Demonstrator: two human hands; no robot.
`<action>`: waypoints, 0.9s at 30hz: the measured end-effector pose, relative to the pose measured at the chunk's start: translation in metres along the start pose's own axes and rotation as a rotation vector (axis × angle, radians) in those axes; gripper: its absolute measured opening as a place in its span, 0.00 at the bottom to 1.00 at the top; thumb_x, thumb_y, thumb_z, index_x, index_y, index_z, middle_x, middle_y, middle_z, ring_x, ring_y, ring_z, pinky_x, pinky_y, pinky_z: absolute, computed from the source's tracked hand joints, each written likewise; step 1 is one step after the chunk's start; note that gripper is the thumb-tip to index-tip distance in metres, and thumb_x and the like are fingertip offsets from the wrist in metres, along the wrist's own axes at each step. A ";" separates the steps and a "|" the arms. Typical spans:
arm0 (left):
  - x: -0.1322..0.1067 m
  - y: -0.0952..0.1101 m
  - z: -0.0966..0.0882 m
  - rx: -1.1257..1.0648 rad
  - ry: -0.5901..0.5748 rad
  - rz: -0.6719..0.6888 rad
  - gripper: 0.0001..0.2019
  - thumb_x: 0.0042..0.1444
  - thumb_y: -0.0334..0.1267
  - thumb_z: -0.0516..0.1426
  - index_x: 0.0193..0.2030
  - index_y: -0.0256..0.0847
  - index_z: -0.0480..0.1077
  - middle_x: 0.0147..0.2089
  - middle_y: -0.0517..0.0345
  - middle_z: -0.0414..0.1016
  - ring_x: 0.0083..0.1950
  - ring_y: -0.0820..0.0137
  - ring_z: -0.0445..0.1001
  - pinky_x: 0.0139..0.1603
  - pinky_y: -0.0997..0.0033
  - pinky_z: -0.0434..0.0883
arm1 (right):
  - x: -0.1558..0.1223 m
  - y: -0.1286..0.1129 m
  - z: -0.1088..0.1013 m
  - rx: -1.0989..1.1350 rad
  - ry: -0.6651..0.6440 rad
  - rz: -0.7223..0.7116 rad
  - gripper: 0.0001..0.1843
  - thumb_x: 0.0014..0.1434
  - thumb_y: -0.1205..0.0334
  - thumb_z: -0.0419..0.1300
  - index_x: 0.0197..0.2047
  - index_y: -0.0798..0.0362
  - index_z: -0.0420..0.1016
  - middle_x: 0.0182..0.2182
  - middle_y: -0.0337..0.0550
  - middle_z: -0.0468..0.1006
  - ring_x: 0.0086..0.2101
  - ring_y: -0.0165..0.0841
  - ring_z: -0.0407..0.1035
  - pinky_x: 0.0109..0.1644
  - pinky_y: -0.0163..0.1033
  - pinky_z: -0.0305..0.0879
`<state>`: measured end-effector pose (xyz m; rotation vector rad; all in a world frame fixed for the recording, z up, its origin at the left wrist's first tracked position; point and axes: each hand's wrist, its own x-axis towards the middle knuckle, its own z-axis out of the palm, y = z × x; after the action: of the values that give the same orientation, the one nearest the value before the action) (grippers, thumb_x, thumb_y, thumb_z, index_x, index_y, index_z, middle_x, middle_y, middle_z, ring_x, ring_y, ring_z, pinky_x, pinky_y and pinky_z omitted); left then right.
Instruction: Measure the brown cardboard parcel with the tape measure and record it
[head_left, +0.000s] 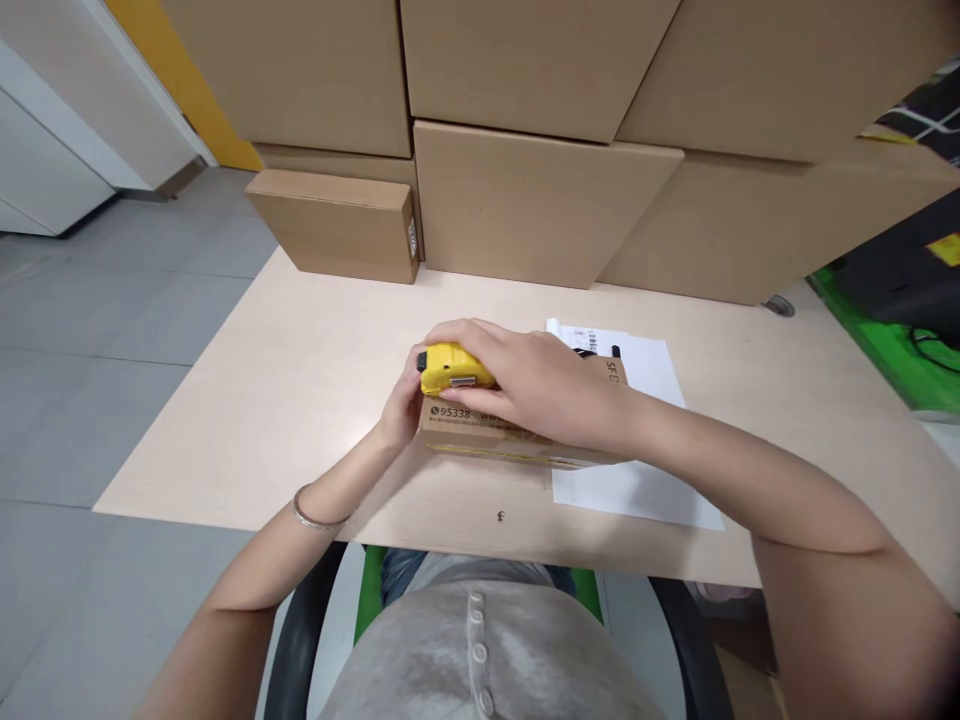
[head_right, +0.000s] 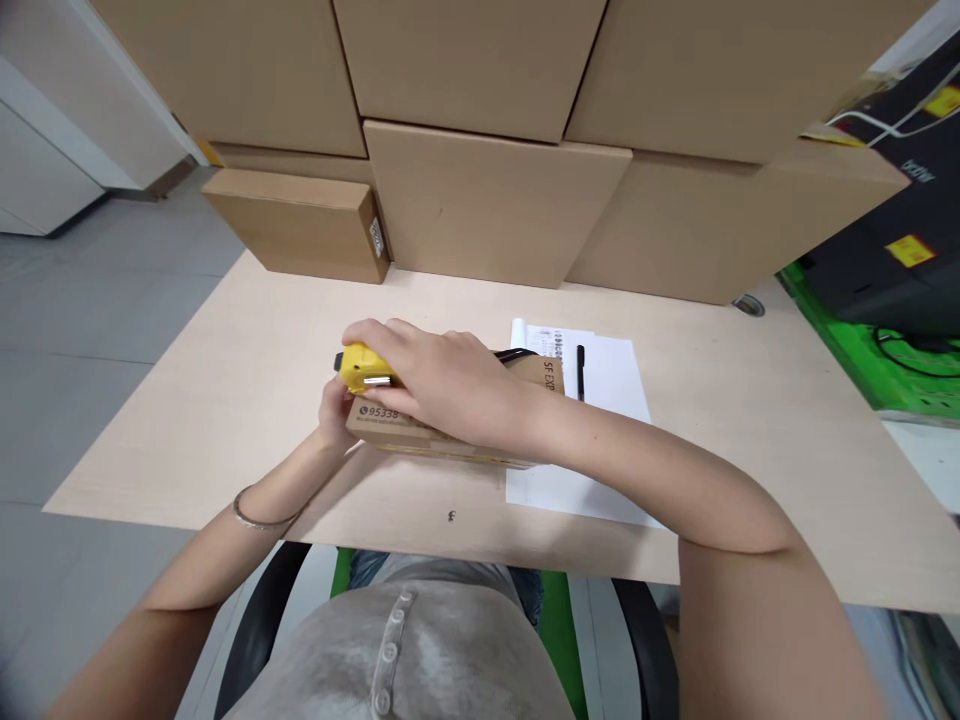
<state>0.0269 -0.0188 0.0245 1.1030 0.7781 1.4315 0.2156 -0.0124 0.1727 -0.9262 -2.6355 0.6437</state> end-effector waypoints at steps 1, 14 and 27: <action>0.002 -0.001 -0.002 0.006 -0.029 0.033 0.23 0.58 0.64 0.62 0.45 0.46 0.76 0.44 0.56 0.79 0.50 0.58 0.77 0.52 0.56 0.74 | -0.005 0.003 -0.001 -0.004 0.014 0.021 0.21 0.74 0.52 0.59 0.66 0.46 0.67 0.64 0.42 0.78 0.52 0.42 0.79 0.48 0.45 0.71; 0.010 0.003 -0.002 -0.019 -0.145 0.114 0.17 0.55 0.55 0.66 0.45 0.48 0.78 0.45 0.58 0.77 0.46 0.62 0.75 0.44 0.64 0.72 | -0.174 0.085 -0.038 0.071 0.346 0.425 0.20 0.64 0.45 0.68 0.57 0.37 0.76 0.53 0.43 0.84 0.45 0.44 0.81 0.44 0.46 0.78; 0.009 0.005 -0.004 0.068 -0.081 0.101 0.16 0.55 0.56 0.65 0.42 0.49 0.78 0.44 0.56 0.76 0.47 0.59 0.75 0.47 0.58 0.73 | -0.170 0.065 -0.041 0.037 0.400 0.468 0.23 0.59 0.39 0.70 0.52 0.39 0.80 0.42 0.44 0.86 0.33 0.42 0.78 0.31 0.45 0.74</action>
<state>0.0223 -0.0100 0.0295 1.2604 0.7271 1.4442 0.3945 -0.0634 0.1579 -1.5022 -2.0626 0.5325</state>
